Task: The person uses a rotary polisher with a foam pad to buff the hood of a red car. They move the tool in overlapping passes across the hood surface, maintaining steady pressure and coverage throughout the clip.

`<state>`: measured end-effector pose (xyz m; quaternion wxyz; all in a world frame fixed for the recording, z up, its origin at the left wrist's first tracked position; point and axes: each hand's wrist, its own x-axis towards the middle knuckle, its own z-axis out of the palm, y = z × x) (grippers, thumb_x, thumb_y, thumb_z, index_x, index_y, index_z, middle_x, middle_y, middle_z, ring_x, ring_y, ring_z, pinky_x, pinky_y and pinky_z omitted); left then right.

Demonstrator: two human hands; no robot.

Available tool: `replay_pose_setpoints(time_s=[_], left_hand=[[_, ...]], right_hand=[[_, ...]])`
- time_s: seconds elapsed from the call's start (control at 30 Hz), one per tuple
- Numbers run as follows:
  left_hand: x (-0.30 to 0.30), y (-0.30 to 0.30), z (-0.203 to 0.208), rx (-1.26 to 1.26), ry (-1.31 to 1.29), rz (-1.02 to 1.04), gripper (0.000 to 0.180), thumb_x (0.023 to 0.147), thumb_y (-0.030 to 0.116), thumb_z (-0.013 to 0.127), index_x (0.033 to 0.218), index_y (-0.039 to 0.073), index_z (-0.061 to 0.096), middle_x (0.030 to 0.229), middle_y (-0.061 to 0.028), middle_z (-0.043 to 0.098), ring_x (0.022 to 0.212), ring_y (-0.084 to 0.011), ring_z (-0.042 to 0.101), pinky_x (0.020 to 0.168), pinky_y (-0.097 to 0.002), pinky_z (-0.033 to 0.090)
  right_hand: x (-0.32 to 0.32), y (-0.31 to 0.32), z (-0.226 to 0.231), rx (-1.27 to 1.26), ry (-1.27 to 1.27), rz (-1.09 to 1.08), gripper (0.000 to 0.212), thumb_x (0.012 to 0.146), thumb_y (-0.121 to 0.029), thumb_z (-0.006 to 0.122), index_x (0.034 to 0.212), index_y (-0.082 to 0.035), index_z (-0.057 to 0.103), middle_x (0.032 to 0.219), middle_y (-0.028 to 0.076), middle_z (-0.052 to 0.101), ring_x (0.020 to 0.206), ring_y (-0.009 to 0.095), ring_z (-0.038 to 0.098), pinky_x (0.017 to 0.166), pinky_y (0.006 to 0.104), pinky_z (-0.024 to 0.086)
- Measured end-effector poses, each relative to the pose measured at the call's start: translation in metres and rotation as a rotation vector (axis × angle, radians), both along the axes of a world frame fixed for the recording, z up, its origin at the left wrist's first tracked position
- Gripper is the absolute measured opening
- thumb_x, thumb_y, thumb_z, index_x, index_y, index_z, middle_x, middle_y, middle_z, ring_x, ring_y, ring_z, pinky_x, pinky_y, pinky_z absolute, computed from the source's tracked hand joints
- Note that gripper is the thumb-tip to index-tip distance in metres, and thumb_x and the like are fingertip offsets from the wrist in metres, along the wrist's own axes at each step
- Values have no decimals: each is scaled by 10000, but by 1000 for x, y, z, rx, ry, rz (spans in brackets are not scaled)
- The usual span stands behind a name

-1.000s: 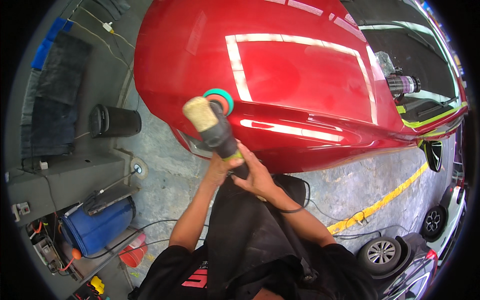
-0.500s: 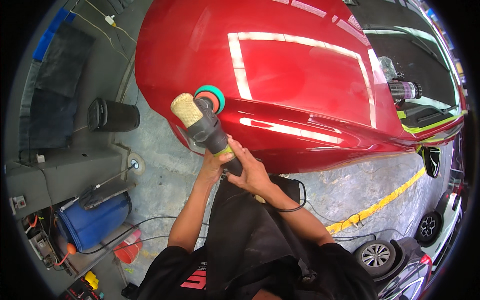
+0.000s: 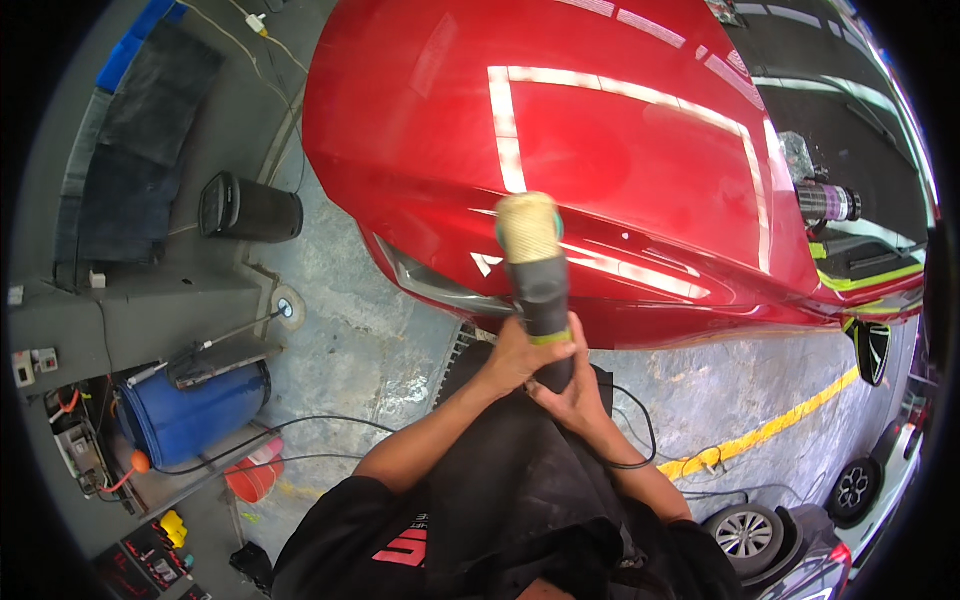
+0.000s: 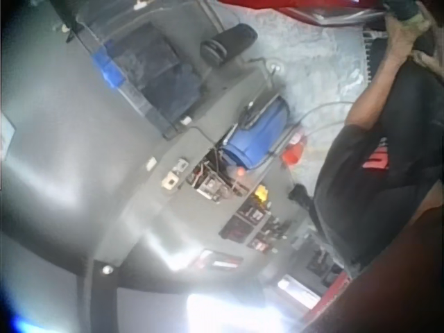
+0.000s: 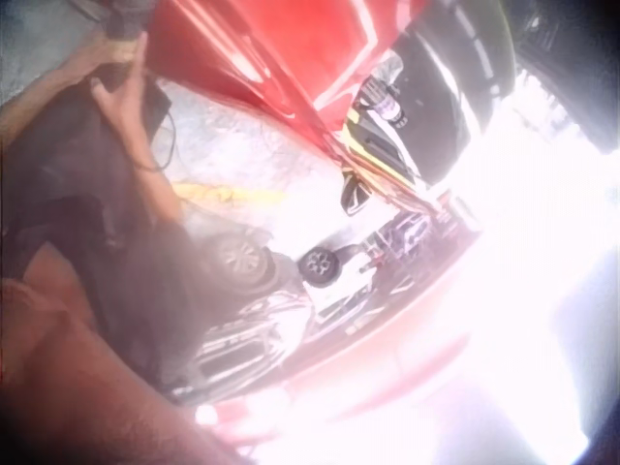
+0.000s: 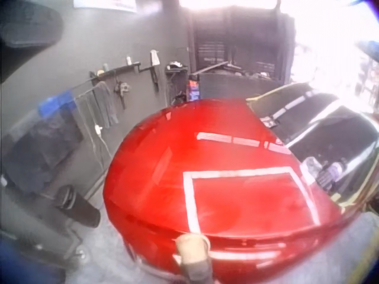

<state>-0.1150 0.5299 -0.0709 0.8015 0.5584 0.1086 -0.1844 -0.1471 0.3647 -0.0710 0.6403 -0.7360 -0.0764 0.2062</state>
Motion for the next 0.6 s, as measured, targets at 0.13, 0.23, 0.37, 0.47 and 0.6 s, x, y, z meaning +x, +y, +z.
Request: replay_pose_setpoints(time_s=[0.13,0.23,0.37,0.47,0.6], left_hand=[[-3,35,20,-23,123,219,451,839,316,856,1134,35,662,1003,-58,692,910,-152,685,814,-331,571],[6,50,31,-48,170,269,426,862,284,840,1146,23,659,1010,-70,701,893,-159,704,799,-332,591],[1,24,45,-41,256,256,394,894,256,823,1166,27,654,1013,-68,700,883,-153,706,788,-329,594],[-6,-7,50,-45,180,193,385,917,273,818,1179,41,658,1027,-42,686,899,-129,679,796,-301,556],[-6,-2,45,-65,210,221,428,894,312,839,1174,49,648,1034,-42,673,927,-122,655,820,-309,539]], right_hand=[[25,37,29,23,-11,127,1091,867,-172,827,1718,-82,150,1675,269,381,1530,412,434,1238,451,376],[35,50,44,93,114,137,974,968,-267,781,1722,-116,184,1648,283,418,1495,426,473,1205,461,401],[32,27,61,93,123,105,958,987,-246,761,1729,-128,167,1641,272,438,1479,379,499,1186,441,419],[17,-1,72,104,162,41,972,984,-208,756,1734,-135,141,1632,263,449,1484,341,491,1183,418,426],[22,3,78,79,233,71,976,985,-216,758,1733,-132,138,1657,263,418,1496,338,483,1185,417,424]])
